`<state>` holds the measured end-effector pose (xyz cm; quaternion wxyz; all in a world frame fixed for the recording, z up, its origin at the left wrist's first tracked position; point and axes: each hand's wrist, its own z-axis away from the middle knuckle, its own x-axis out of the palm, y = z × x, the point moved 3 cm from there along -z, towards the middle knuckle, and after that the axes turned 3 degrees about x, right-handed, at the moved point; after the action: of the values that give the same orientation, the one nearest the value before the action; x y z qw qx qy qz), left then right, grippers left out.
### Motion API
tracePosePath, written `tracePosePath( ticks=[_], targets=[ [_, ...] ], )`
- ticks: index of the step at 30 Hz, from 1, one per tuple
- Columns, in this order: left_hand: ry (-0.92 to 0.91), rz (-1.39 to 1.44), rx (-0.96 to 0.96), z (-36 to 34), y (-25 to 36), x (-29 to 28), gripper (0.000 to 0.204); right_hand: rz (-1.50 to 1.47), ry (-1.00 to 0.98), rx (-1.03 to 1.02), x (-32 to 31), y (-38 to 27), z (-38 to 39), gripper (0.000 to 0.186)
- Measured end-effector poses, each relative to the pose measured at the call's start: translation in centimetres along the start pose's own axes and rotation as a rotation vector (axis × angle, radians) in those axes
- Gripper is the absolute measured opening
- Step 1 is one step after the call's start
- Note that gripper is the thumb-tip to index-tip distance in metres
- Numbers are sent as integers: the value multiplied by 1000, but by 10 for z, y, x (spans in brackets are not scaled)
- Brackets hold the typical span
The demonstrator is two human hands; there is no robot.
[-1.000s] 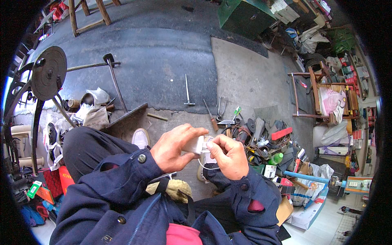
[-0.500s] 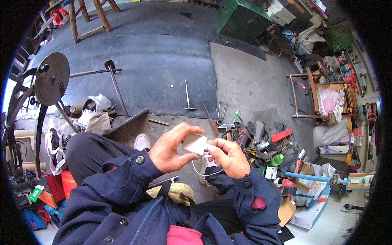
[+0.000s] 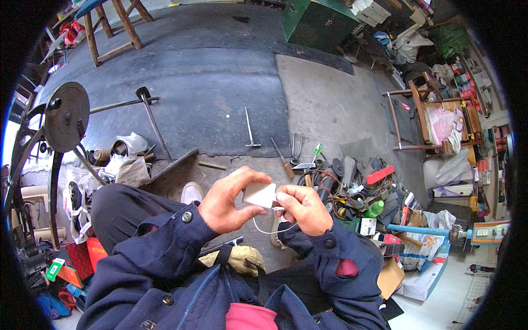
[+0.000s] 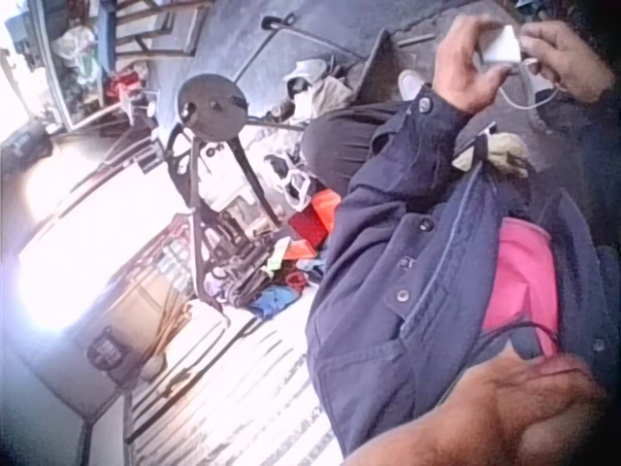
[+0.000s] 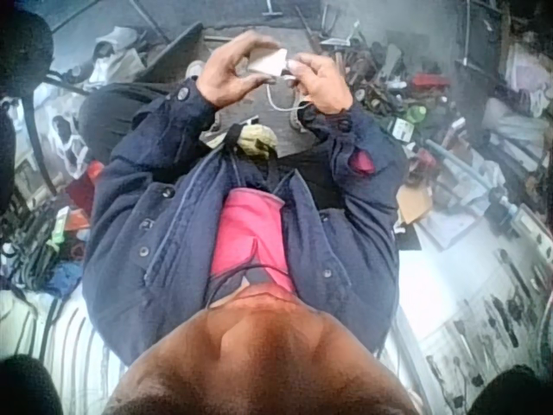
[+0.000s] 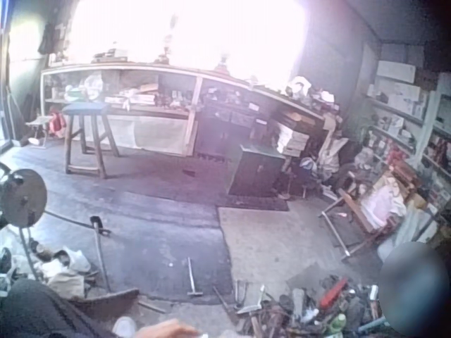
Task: The person sits on the floor and uses a cloth to clean a white cable. They then connect the cable to a white power adapter and inspect the connection.
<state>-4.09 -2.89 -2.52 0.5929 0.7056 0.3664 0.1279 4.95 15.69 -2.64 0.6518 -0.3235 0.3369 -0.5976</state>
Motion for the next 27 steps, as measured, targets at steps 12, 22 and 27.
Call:
tracePosePath(
  ticks=[12,22,27],
  targets=[
    [-23,46,101,4,2,9,66,-68,-75,26,13,-7,-3,43],
    [41,286,-166,9,-10,8,72,-206,-17,-201,12,-21,9,39],
    [91,297,-116,12,-7,7,60,-242,-56,-292,12,-22,10,37]
  ],
)
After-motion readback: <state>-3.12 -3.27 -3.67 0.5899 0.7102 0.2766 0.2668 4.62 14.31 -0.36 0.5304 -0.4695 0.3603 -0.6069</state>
